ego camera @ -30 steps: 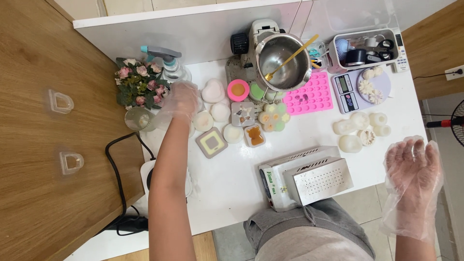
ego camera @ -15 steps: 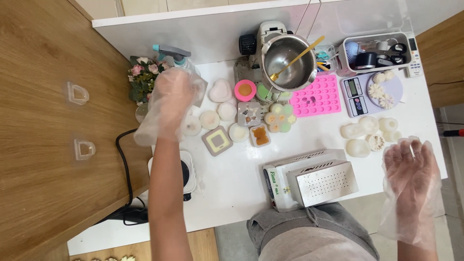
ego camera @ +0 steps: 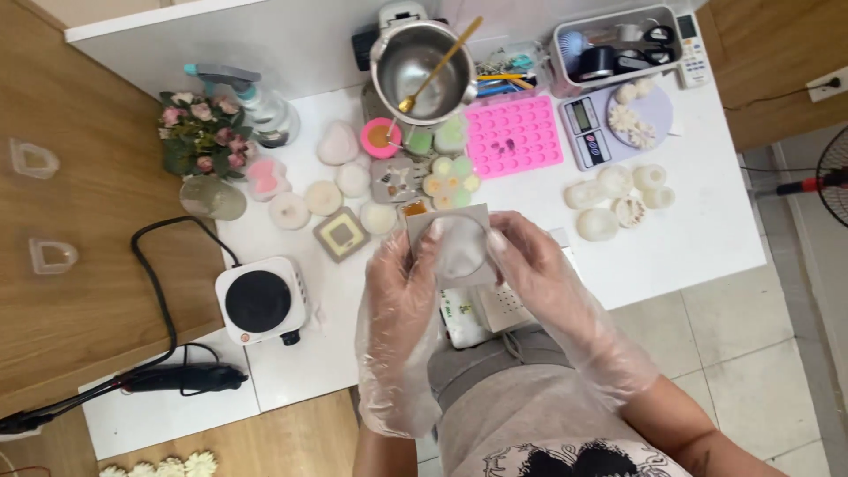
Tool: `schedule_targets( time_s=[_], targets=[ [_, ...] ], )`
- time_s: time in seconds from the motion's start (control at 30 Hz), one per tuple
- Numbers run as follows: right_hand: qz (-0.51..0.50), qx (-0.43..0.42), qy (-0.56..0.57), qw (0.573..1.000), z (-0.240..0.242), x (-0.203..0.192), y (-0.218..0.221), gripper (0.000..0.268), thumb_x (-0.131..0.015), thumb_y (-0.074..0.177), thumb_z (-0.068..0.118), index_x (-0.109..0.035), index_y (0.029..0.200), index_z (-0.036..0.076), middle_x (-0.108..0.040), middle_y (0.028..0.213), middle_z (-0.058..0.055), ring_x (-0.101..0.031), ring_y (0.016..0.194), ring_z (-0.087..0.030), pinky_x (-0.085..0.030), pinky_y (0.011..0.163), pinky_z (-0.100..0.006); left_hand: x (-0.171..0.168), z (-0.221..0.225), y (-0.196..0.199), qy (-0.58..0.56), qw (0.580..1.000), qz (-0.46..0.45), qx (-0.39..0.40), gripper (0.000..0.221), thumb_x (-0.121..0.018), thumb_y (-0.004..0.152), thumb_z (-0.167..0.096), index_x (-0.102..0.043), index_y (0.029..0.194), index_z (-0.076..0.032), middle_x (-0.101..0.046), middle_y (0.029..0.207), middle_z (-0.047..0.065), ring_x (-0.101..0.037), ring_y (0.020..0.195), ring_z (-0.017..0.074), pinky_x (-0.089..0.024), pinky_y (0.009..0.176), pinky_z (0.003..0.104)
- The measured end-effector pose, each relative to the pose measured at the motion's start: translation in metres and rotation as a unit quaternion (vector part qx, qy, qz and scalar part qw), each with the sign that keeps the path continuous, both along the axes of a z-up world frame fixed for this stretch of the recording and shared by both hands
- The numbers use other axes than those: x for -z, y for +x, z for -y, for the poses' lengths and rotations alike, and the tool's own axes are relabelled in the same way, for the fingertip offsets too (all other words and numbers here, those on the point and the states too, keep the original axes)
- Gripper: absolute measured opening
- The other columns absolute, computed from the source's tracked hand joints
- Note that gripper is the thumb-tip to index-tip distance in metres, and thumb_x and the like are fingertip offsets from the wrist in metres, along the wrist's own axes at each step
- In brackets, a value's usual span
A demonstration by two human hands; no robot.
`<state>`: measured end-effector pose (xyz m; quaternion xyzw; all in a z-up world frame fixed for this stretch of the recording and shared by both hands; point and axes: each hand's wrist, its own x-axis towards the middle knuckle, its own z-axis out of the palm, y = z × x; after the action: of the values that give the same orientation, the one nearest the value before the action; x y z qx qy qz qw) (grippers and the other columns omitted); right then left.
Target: Handling and organizing silicone molds and finished soap products on a production workbench.
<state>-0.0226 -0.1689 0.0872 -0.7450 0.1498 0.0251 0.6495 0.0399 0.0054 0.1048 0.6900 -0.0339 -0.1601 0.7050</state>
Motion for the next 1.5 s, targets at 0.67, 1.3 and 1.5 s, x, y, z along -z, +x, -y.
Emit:
schedule_targets(
  time_s=[0.67,1.3,1.5],
  targets=[
    [0.04,0.076,0.023,0.996,0.065,-0.008,-0.04,0.028,-0.051,0.111,0.025,-0.056,0.093,0.004,-0.042,0.074,0.007,-0.036,0.068,-0.003,-0.034,0.057,-0.02,0.05,0.108,-0.08,-0.057,0.982,-0.118,-0.139,0.036,-0.056,0.111,-0.031,-0.069,0.108,0.003,-0.057,0.09,0.002,-0.049,0.082,0.0098,-0.044,0.073,0.026],
    [0.054,0.126,0.171,0.976,0.107,0.035,-0.056,0.033,-0.06,0.106,0.026,-0.066,0.125,-0.001,-0.067,0.106,0.001,-0.06,0.1,-0.004,-0.051,0.089,-0.019,0.031,0.098,-0.084,0.2,0.979,-0.022,0.007,0.035,-0.056,0.107,-0.025,-0.067,0.133,-0.005,-0.07,0.121,0.006,-0.064,0.115,0.0147,-0.051,0.1,0.026],
    [-0.067,0.214,0.23,0.947,0.096,0.014,-0.056,0.057,-0.065,0.097,0.035,-0.054,0.138,-0.003,-0.069,0.122,-0.006,-0.064,0.115,-0.01,-0.052,0.097,-0.023,0.067,0.077,-0.093,0.428,0.809,0.371,0.157,0.055,-0.049,0.104,-0.001,-0.037,0.158,-0.005,-0.05,0.155,0.006,-0.052,0.139,0.0176,-0.042,0.117,0.027]
  ],
)
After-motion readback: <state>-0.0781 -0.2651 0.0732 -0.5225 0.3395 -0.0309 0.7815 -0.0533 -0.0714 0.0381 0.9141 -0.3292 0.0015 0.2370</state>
